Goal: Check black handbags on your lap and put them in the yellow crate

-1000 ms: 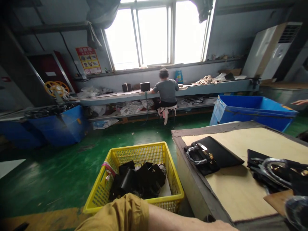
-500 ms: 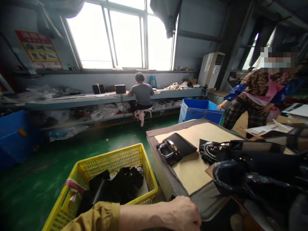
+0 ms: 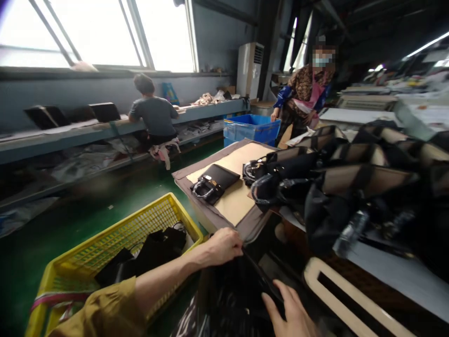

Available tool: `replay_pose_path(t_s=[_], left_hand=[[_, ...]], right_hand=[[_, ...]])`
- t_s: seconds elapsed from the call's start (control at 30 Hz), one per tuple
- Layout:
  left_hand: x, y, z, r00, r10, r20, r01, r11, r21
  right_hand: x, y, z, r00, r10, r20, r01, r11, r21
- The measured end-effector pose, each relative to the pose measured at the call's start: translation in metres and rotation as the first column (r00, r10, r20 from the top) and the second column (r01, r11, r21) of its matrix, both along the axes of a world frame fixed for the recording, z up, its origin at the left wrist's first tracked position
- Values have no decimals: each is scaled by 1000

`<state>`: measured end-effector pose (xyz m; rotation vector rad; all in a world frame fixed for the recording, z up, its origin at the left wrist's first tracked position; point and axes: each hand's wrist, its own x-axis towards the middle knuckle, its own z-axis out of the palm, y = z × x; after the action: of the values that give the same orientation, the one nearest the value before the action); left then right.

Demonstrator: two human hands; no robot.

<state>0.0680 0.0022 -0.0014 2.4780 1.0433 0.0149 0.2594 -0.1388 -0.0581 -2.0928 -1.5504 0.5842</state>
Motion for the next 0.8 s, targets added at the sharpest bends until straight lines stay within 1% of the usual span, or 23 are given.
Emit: replay_pose_path(t_s=[0.13, 0.23, 0.37, 0.53, 0.67, 0.8], left_hand=[[-1, 3, -3, 999, 12, 49, -12, 1000, -11], [0, 4, -7, 998, 12, 60, -11, 1000, -10], [3, 5, -8, 999, 38, 37, -37, 999, -19], [4, 5, -8, 998, 47, 40, -46, 998, -34], [4, 4, -6, 999, 46, 29, -45, 998, -50], [6, 4, -4, 1000, 21, 11, -21, 999, -34]], right_hand=[[-14, -2, 24, 997, -15, -77, 8, 995, -96], [-20, -1, 31, 991, -43, -128, 32, 996, -89], [-18, -3, 29, 982, -64, -179, 59, 998, -34], [-15, -6, 27, 971, -84, -225, 79, 996, -30], [-14, -5, 26, 977, -71, -202, 71, 997, -6], [-12, -4, 24, 992, -27, -123, 35, 997, 67]])
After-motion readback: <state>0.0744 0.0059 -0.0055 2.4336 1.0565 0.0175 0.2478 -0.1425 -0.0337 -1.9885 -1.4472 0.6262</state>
